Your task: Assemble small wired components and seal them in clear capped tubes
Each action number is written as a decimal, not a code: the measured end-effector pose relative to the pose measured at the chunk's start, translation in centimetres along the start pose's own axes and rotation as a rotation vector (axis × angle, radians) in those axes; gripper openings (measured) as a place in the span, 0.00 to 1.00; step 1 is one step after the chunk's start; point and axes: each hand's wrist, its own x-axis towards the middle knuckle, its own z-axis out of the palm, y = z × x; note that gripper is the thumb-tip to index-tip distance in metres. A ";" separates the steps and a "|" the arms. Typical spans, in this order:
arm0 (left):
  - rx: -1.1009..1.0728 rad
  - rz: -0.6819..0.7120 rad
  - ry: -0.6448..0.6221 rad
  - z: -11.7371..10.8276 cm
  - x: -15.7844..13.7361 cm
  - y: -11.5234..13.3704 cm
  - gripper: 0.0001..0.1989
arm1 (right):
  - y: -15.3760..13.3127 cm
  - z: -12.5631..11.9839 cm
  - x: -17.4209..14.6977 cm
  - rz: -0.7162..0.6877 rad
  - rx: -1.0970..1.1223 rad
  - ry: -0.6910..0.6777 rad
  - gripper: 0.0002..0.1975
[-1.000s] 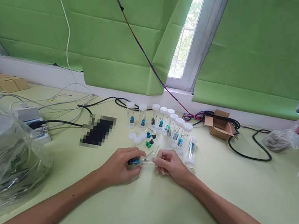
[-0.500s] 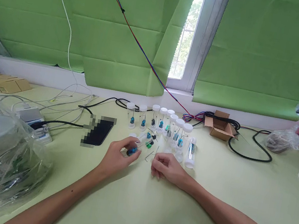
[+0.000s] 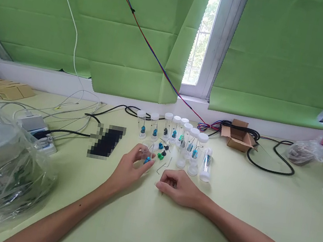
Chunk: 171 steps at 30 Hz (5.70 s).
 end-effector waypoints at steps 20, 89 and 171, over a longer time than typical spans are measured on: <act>0.371 0.123 -0.071 -1.7 0.5 -0.2 0.28 | 0.1 0.8 -0.6 -0.252 -0.436 0.177 0.15; 0.606 0.286 0.006 -1.5 0.4 -1.4 0.13 | 0.2 0.9 -0.7 -0.250 -0.595 0.145 0.06; 0.299 0.284 -0.366 0.9 -2.1 0.2 0.24 | 0.1 1.1 -1.0 -0.509 -0.378 0.441 0.17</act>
